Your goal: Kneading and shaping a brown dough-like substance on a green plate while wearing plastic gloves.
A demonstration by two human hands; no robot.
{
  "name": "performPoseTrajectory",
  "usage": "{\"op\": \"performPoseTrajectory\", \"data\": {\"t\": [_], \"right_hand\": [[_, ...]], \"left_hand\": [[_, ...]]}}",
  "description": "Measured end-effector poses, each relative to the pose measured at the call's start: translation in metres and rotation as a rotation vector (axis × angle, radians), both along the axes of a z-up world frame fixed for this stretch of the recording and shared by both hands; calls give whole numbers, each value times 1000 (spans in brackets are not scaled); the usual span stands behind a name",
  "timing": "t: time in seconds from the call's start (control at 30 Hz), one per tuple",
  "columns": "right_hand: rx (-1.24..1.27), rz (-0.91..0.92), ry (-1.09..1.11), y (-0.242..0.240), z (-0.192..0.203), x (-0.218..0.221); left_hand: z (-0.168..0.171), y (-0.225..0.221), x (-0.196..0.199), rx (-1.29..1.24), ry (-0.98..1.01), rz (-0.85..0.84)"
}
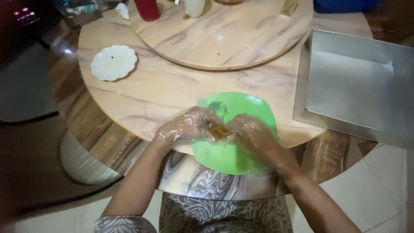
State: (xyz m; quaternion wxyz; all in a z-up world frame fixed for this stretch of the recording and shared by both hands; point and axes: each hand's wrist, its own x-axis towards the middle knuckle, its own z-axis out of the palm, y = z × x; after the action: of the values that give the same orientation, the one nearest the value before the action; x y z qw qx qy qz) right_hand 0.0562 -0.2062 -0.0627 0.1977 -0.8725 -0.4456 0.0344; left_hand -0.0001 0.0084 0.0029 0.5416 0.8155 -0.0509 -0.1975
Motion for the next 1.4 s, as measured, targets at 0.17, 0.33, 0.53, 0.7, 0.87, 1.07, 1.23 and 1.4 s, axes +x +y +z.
{"op": "performPoseTrajectory", "data": {"t": [0.17, 0.33, 0.53, 0.7, 0.87, 1.07, 1.23, 1.4], "right_hand": [[-169, -6, 198, 9, 23, -10], [-97, -23, 227, 21, 14, -2], [-90, 15, 401, 29, 22, 11], [-231, 46, 437, 37, 24, 15], [279, -56, 451, 15, -29, 9], [-41, -173, 303, -18, 72, -32], [-28, -74, 216, -26, 51, -38], [189, -169, 361, -28, 5, -25]], "left_hand": [[-15, 9, 6, 7, 19, -2], [-2, 3, 0, -22, 86, 74], [-22, 10, 8, 97, -50, -24], [-8, 2, 3, 119, -4, -41], [-16, 3, 7, 124, -29, -39], [5, 2, 0, 67, -325, -174], [-28, -9, 4, 188, -324, -224], [-47, -26, 14, 362, -387, -235]]}}
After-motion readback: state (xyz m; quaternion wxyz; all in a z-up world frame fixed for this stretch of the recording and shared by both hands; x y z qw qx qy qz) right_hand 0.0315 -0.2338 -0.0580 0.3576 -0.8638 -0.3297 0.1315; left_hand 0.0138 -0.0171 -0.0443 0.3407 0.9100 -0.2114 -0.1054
